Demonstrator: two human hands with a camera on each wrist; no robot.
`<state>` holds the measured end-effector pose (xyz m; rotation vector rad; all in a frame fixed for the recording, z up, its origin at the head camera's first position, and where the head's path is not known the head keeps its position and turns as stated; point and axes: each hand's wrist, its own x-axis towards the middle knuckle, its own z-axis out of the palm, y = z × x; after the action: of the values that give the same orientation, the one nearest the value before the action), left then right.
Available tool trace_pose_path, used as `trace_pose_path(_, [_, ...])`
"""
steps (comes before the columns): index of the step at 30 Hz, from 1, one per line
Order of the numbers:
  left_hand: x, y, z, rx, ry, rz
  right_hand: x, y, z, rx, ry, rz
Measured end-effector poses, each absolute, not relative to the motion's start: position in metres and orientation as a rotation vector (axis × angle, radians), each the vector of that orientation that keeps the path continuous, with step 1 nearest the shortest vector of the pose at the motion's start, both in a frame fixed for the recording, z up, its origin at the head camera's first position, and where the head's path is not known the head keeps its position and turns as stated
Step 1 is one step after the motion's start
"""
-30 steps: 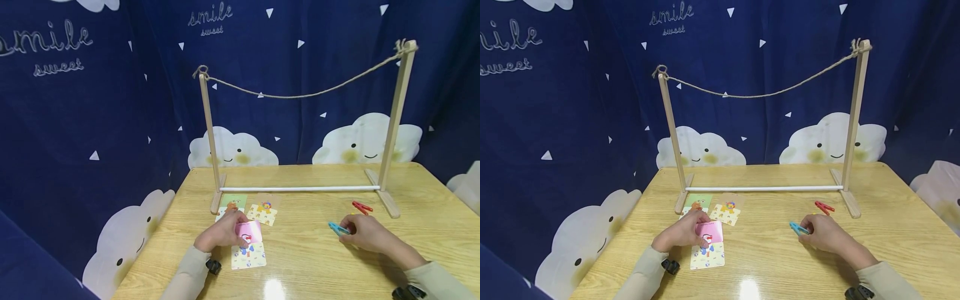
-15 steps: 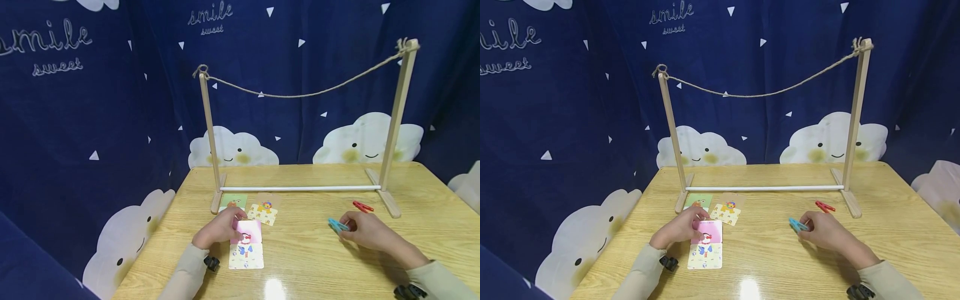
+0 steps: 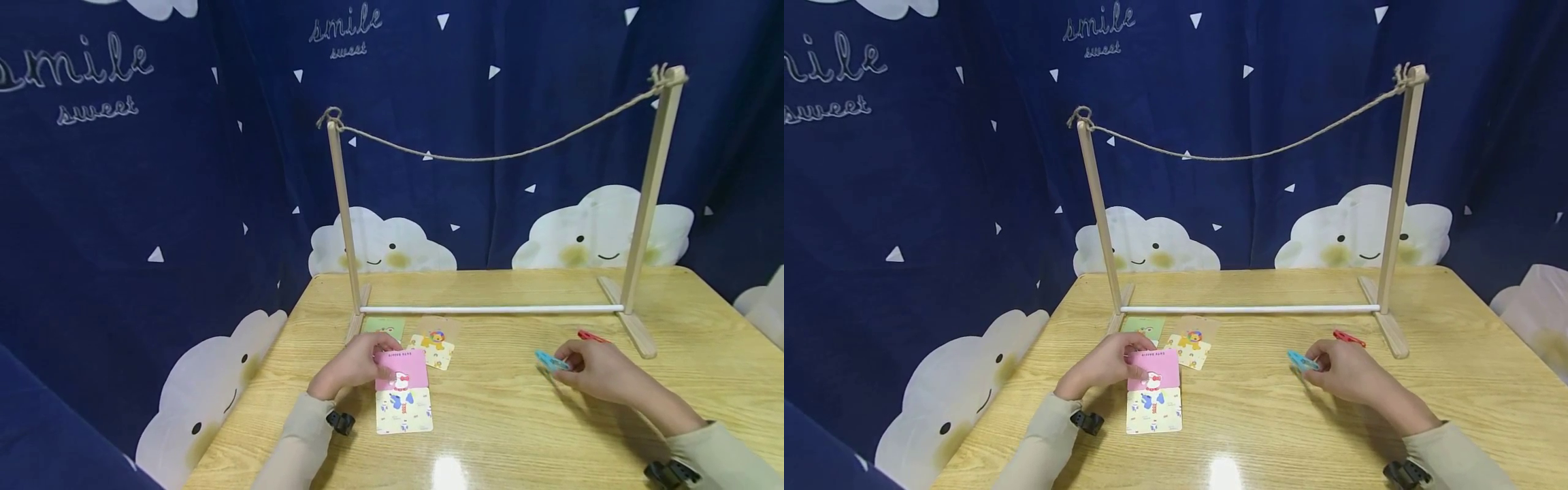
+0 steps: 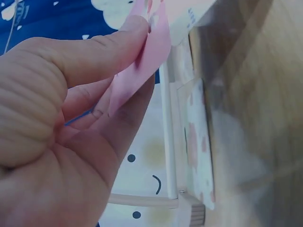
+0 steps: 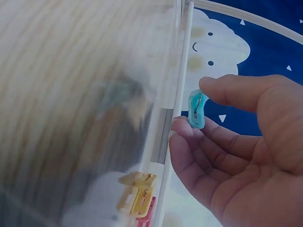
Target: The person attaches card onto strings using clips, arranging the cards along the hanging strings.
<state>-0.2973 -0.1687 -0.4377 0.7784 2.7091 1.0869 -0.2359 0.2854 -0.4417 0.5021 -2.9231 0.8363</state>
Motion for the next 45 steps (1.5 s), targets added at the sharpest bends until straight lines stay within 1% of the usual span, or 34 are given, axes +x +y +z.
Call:
trace_pose_path(18, [-0.304, -0.173, -0.414, 0.855, 2.62, 1.299, -0.24, 0.28, -0.426, 0.542, -2.843, 0.867])
trace_pose_path(30, [-0.309, -0.174, -0.393, 0.773, 2.652, 1.377, -0.247, 0.274, -0.406, 0.581, -2.729, 0.814])
trace_pose_path(45, [-0.324, -0.172, -0.371, 0.713, 2.794, 1.433, -0.256, 0.267, -0.368, 0.562, -2.721, 0.843])
